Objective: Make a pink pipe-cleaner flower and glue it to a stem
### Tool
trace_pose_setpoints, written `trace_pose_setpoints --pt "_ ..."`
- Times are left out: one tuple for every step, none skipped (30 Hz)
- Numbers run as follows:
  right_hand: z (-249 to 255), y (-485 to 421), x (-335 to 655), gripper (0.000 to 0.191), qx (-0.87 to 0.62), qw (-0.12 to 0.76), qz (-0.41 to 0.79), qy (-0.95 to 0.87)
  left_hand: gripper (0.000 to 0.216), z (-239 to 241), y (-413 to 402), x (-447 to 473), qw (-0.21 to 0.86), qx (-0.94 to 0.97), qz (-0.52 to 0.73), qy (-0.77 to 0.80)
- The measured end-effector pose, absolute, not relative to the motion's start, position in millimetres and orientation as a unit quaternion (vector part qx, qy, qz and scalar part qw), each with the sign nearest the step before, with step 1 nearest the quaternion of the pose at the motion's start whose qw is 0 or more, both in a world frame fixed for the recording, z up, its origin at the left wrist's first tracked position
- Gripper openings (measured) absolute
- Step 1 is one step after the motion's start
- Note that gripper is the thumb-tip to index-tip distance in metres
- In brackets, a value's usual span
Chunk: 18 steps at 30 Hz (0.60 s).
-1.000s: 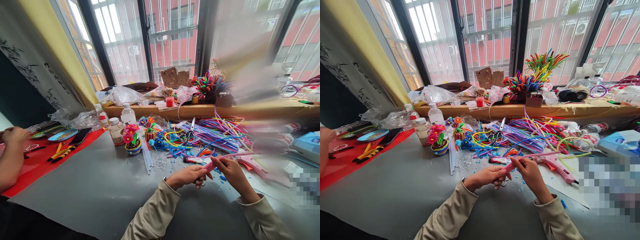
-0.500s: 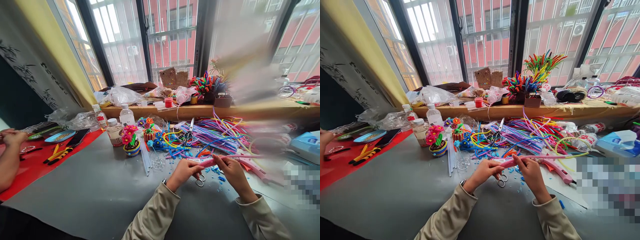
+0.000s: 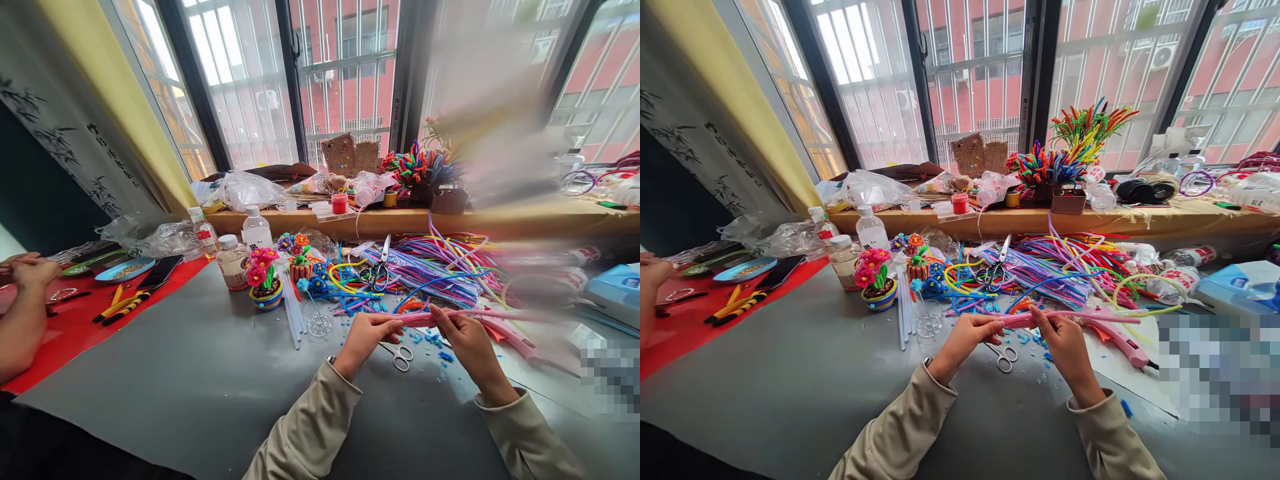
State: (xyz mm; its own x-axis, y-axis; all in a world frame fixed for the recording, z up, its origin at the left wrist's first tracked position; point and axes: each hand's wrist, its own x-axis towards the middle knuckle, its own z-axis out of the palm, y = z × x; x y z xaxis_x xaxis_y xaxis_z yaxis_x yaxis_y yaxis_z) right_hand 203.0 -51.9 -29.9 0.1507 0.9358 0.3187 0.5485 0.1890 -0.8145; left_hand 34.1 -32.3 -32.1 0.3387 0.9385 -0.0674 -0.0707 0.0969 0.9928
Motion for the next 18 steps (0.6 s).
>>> trace_pose_setpoints --pt "-29.3 -52.3 202.7 0.045 -0.601 0.460 0.213 -0.618 0.038 -31.6 -32.5 33.8 0.622 0.528 0.405 0.411" --pt "-28.6 -52.6 202.6 0.045 -0.601 0.458 0.214 -0.620 0.038 -30.9 -32.6 33.5 0.625 0.525 0.401 0.416" --pt "-28.0 -52.9 202.7 0.045 -0.600 0.457 0.211 -0.622 0.039 -30.2 -32.8 33.2 0.626 0.527 0.394 0.418" --pt "-27.4 -53.2 202.9 0.045 -0.598 0.457 0.203 -0.626 0.040 -29.3 -33.0 32.9 0.623 0.535 0.388 0.419" --pt "-27.0 -53.3 203.3 0.045 -0.599 0.456 0.189 -0.631 0.040 -28.3 -33.2 32.5 0.610 0.550 0.385 0.421" --pt "-26.6 -53.4 203.6 0.045 -0.601 0.455 0.170 -0.635 0.041 -27.0 -33.6 31.9 0.583 0.571 0.392 0.425" --pt "-26.5 -53.4 203.9 0.045 -0.603 0.450 0.149 -0.641 0.041 -25.6 -34.1 31.2 0.541 0.599 0.405 0.429" --pt "-26.6 -53.4 204.0 0.045 -0.604 0.445 0.129 -0.649 0.041 -24.2 -34.8 30.5 0.480 0.633 0.428 0.431" --pt "-26.9 -53.5 203.8 0.044 -0.600 0.437 0.114 -0.660 0.040 -23.1 -35.8 30.0 0.410 0.669 0.451 0.425" --pt "-27.5 -53.5 203.5 0.044 -0.592 0.430 0.104 -0.674 0.038 -22.5 -36.9 29.7 0.345 0.708 0.460 0.410" --pt "-28.2 -53.6 202.9 0.044 -0.580 0.424 0.099 -0.688 0.036 -22.5 -38.0 29.9 0.296 0.747 0.450 0.390" --pt "-28.9 -53.6 202.1 0.045 -0.569 0.419 0.096 -0.701 0.035 -23.3 -39.1 30.6 0.267 0.784 0.421 0.369" --pt "-29.6 -53.5 201.3 0.046 -0.560 0.418 0.092 -0.710 0.033 -24.6 -40.0 31.7 0.256 0.817 0.377 0.353" --pt "-30.2 -53.4 200.4 0.047 -0.555 0.417 0.086 -0.714 0.031 -26.3 -40.8 33.0 0.255 0.839 0.330 0.349" --pt "-30.6 -53.3 199.6 0.048 -0.555 0.417 0.077 -0.716 0.030 -28.1 -41.4 34.5 0.260 0.853 0.285 0.352" --pt "-30.9 -53.2 199.0 0.048 -0.556 0.419 0.069 -0.714 0.030 -29.8 -41.7 36.0 0.269 0.857 0.249 0.361" --pt "-31.2 -53.0 198.4 0.049 -0.557 0.421 0.061 -0.714 0.032 -30.9 -41.8 37.3 0.283 0.856 0.225 0.370" --pt "-31.4 -53.0 198.0 0.048 -0.556 0.422 0.056 -0.714 0.034 -31.6 -41.8 38.3 0.300 0.851 0.215 0.374"
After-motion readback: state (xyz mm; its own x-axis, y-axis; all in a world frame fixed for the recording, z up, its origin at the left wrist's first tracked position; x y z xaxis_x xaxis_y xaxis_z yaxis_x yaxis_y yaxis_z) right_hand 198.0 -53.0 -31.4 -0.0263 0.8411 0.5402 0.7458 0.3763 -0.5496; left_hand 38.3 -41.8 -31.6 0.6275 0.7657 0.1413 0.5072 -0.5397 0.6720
